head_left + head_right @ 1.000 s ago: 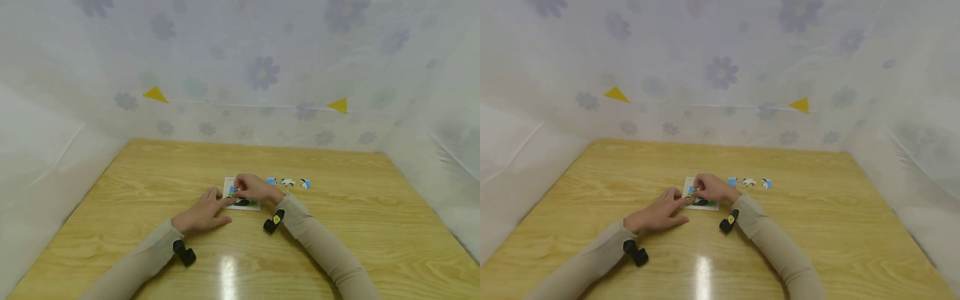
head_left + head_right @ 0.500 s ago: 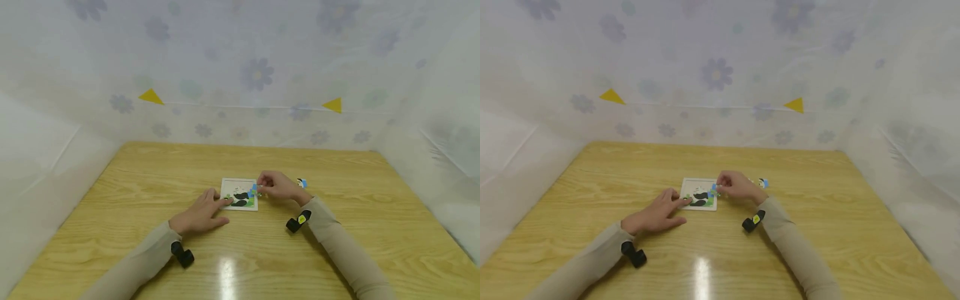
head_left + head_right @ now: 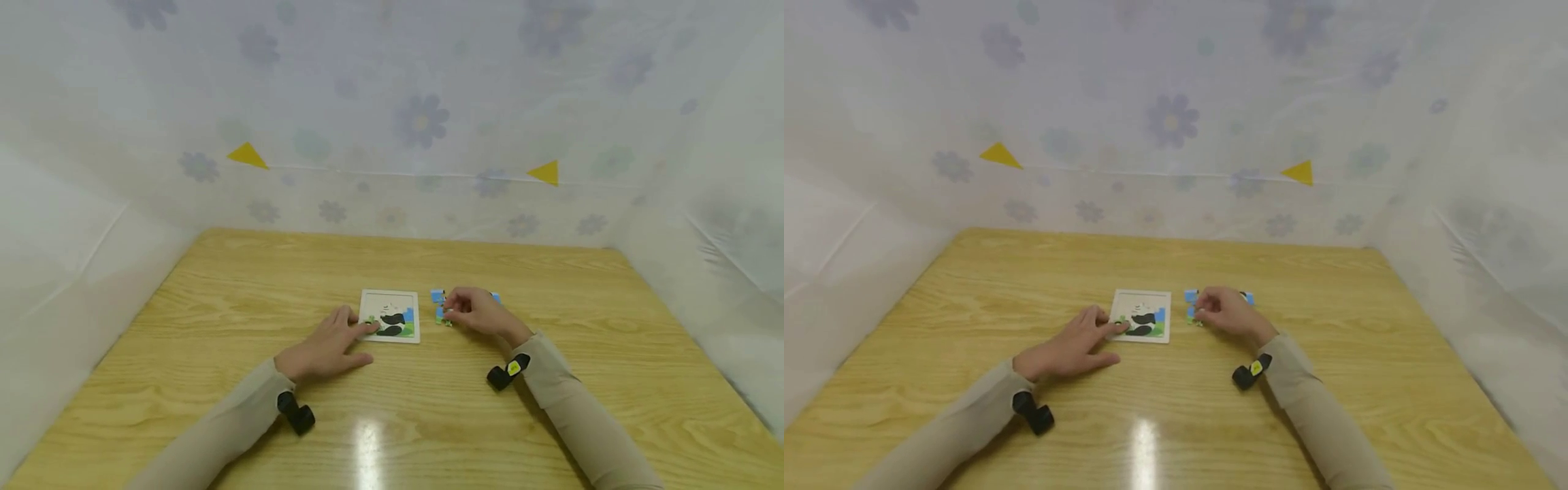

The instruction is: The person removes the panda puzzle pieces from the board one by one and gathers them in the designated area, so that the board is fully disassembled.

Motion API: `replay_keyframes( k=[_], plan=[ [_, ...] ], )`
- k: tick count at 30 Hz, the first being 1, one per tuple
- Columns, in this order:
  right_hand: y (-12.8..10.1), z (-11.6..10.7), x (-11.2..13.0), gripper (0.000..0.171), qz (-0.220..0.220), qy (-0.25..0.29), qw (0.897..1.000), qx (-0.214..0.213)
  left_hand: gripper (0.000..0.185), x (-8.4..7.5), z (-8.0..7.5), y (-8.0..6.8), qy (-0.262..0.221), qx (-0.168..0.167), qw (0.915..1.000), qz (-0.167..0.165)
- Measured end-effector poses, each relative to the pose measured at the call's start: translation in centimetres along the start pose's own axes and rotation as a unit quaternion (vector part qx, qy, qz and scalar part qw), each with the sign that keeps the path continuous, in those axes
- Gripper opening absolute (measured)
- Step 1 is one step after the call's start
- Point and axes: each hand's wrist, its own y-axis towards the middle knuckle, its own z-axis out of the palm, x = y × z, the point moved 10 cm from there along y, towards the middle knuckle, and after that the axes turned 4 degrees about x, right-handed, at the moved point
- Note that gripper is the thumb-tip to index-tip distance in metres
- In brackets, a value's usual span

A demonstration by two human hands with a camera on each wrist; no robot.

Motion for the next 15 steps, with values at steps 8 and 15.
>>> replay_keyframes(
  k=[8,15],
  plan=[
    [0.13,0.1,-0.18,0.006,0.008,-0.02,1.0,-0.003,0.057,-0.07,-0.17,0.07,0.002,-0.004,1.0,0.005],
    [0.23,0.08,-0.13,0.011,0.019,-0.037,0.999,-0.019,0.057,-0.31,-0.36,-0.18,-0.006,-0.006,0.9999,0.009]
  ],
)
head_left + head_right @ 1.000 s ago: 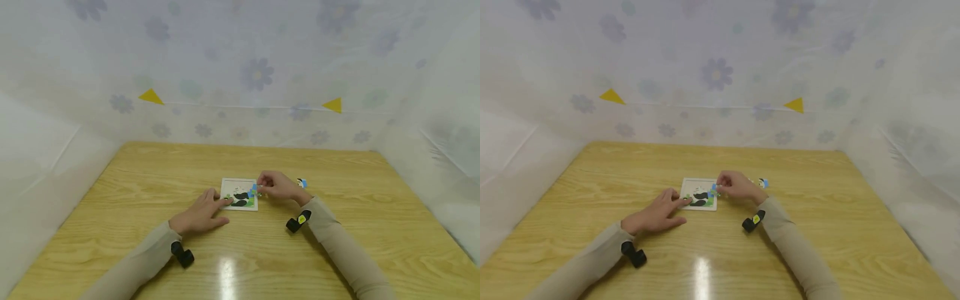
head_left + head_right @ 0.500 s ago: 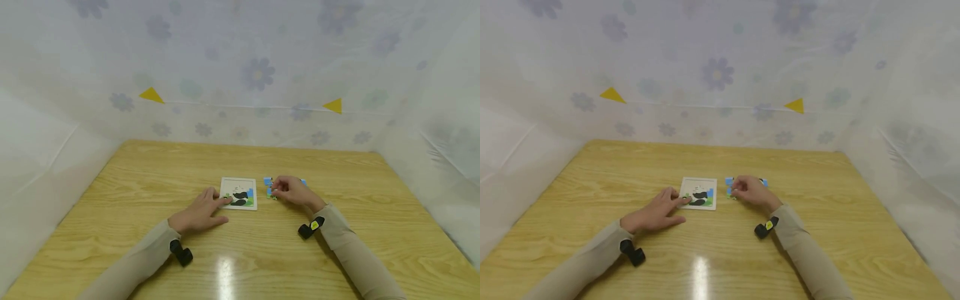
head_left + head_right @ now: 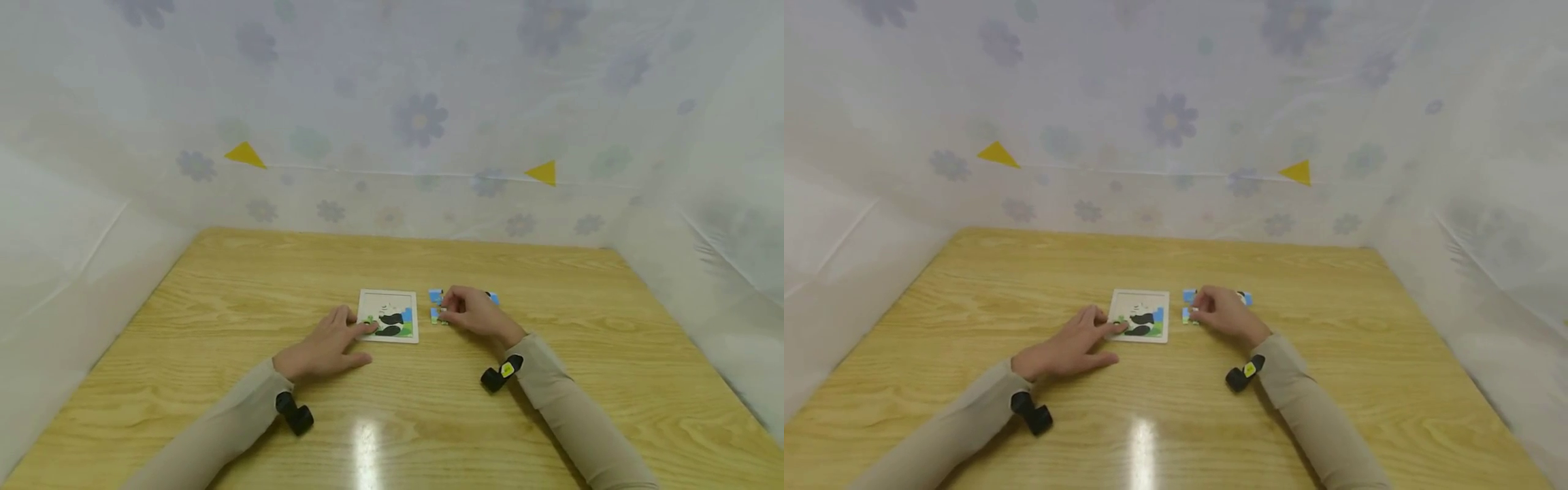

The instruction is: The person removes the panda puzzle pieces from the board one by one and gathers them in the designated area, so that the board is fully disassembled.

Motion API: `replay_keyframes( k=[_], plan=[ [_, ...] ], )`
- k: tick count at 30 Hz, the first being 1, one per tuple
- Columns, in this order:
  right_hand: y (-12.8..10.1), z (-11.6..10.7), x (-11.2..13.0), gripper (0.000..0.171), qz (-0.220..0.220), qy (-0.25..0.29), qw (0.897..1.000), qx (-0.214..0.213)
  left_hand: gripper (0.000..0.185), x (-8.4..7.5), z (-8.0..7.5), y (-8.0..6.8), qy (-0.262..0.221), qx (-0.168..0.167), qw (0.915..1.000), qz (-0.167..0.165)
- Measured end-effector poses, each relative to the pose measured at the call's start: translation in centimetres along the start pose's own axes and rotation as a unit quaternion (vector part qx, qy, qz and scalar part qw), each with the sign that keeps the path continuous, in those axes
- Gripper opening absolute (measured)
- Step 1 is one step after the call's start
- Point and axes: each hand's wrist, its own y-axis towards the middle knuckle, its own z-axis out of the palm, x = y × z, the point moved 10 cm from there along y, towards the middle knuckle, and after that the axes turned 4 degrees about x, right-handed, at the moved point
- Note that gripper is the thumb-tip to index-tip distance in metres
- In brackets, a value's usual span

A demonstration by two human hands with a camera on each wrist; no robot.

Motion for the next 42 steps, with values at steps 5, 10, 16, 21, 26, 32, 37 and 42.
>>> replay_keyframes(
  k=[5,10,16,21,26,32,37,42],
  plan=[
    [0.1,-0.1,0.0,0.017,0.008,-0.013,1.0,-0.02,0.057,0.2,0.2,-0.1,0.001,0.0,1.0,-0.002],
    [0.1,-0.2,0.4,0.017,0.007,-0.034,0.999,-0.028,0.058,0.4,0.4,-0.1,0.0,0.007,0.9999,-0.011],
    [0.7,0.0,3.1,0.011,-0.049,-0.078,0.995,-0.024,0.059,0.7,0.5,0.2,0.0,0.004,0.9998,-0.019],
    [1.7,1.2,4.8,0.006,-0.07,-0.069,0.995,0.005,0.058,0.6,0.4,0.4,0.006,0.0,0.9999,-0.013],
    [2.6,2.3,5.6,0.004,-0.072,-0.051,0.996,0.028,0.058,0.5,0.4,0.4,0.004,0.001,0.9999,-0.013],
    [3.5,3.5,6.2,0.009,-0.077,-0.045,0.995,0.054,0.058,0.5,0.3,0.4,0.008,-0.002,0.9999,-0.009],
    [4.1,4.6,6.4,0.022,-0.08,-0.038,0.993,0.075,0.058,0.4,0.4,0.3,0.006,0.004,1.0,-0.004],
    [4.6,5.3,6.9,0.029,-0.094,-0.03,0.992,0.083,0.058,0.4,0.4,0.2,0.004,0.009,0.9999,-0.004]
  ],
)
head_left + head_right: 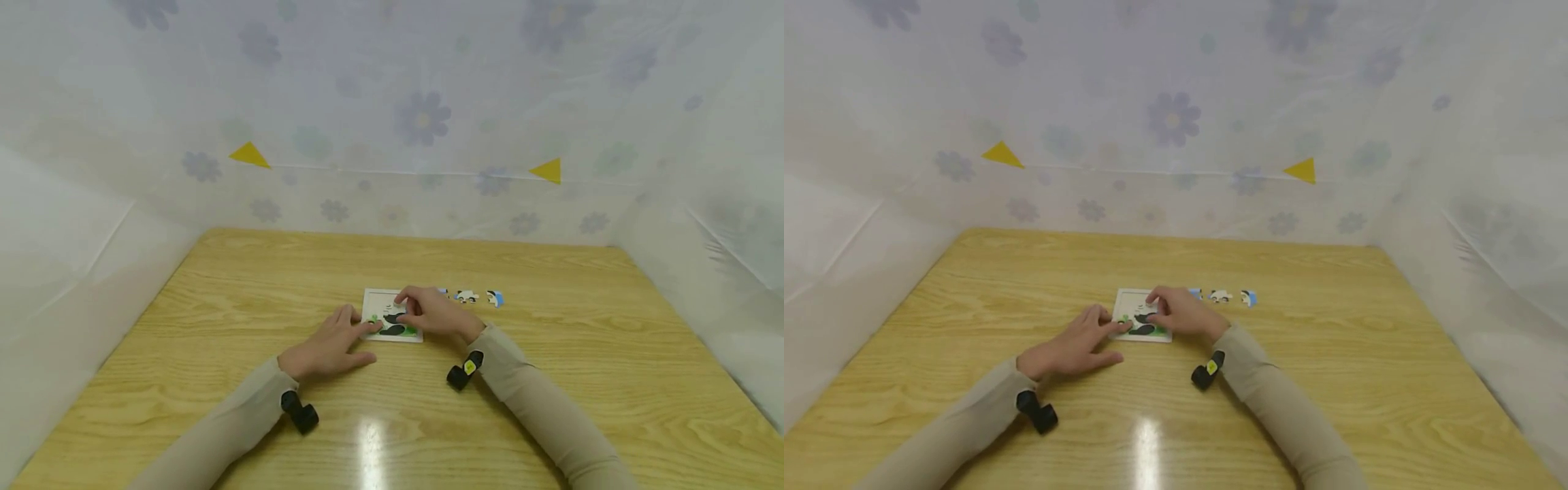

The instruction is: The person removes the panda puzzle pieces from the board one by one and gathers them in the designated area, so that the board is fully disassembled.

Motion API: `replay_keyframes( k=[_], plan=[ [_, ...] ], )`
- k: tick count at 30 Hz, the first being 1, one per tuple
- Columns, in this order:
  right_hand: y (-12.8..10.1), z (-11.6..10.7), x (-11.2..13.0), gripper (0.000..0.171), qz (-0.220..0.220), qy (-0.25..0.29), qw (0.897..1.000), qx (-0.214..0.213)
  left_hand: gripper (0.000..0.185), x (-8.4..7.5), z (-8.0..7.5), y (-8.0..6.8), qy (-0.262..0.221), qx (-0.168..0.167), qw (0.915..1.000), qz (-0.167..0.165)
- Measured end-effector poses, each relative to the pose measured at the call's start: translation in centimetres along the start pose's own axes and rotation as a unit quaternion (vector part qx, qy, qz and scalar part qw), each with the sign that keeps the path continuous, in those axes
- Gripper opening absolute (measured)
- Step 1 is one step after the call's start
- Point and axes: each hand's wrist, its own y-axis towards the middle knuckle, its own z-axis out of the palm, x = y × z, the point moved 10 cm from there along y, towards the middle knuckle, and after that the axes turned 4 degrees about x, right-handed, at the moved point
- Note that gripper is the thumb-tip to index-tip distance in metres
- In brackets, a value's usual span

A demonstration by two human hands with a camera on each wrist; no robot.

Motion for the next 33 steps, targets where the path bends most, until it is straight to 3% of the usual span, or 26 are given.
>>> replay_keyframes(
  k=[7,17,26,33],
  plan=[
    [0.4,0.3,0.1,0.032,0.013,-0.002,1.0,0.008,0.058,0.0,0.0,0.0,0.001,0.003,1.0,-0.005],
    [1.8,0.5,-1.1,0.037,0.105,0.022,0.992,0.064,0.058,0.2,-0.1,0.0,0.009,-0.006,0.9999,-0.002],
    [2.1,0.3,-1.6,0.036,0.117,0.067,0.989,0.062,0.058,0.2,0.1,0.1,0.013,-0.002,0.9999,-0.002],
    [2.1,0.3,-1.4,0.035,0.117,0.07,0.989,0.052,0.058,0.4,0.3,0.0,0.008,-0.001,0.9999,-0.006]
  ],
)
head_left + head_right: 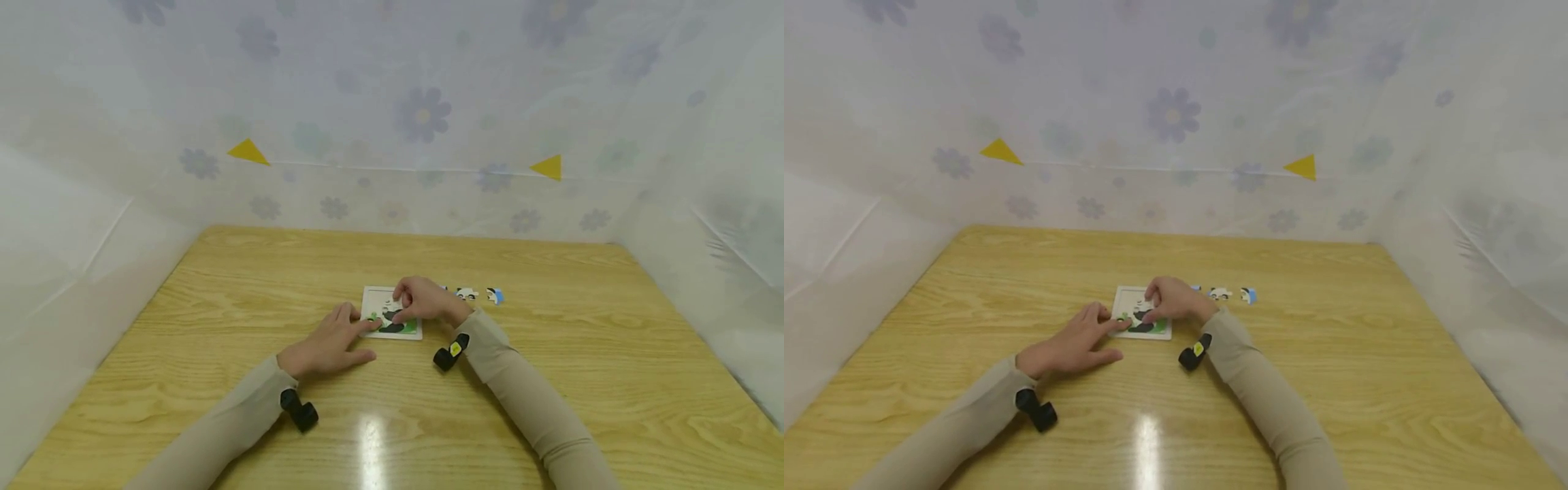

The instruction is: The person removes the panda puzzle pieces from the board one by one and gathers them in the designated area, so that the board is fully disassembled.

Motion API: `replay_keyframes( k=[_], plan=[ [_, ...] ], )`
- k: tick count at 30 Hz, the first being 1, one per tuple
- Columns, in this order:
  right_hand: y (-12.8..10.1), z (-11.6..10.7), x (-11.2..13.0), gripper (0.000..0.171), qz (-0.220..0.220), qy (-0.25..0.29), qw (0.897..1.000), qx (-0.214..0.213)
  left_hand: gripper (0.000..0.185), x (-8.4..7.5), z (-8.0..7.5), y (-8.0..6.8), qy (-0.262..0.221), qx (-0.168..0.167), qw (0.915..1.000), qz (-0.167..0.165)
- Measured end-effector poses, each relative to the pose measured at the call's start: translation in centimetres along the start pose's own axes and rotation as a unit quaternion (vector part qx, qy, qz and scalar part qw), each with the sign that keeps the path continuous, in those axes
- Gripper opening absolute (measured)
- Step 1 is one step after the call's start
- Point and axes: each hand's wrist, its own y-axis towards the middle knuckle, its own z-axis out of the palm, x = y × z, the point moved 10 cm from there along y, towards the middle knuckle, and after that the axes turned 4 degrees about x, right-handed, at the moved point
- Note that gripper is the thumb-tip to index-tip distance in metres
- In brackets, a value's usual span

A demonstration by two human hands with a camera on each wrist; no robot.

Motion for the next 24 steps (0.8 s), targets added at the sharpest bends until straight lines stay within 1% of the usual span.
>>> replay_keyframes(
  k=[7,9,16,20,24],
  plan=[
    [-0.1,0.1,0.1,0.034,0.011,-0.01,1.0,-0.005,0.058,0.0,-0.1,-0.1,0.0,-0.006,1.0,0.005],
    [-0.2,0.1,0.1,0.035,0.008,-0.018,1.0,-0.007,0.057,-0.1,-0.1,-0.2,0.003,-0.009,0.9999,0.009],
    [-0.6,-0.2,0.4,0.031,-0.01,-0.032,0.999,-0.016,0.057,-0.6,-0.7,-0.4,-0.014,-0.022,0.9995,0.019],
    [-0.8,0.0,0.4,0.028,-0.018,-0.046,0.999,-0.013,0.057,-0.7,-0.4,-0.2,-0.011,-0.015,0.9997,0.015],
    [-1.0,0.2,0.0,0.027,-0.019,-0.043,0.999,-0.012,0.058,-0.6,-0.2,0.0,-0.009,-0.015,0.9998,0.014]
  ],
)
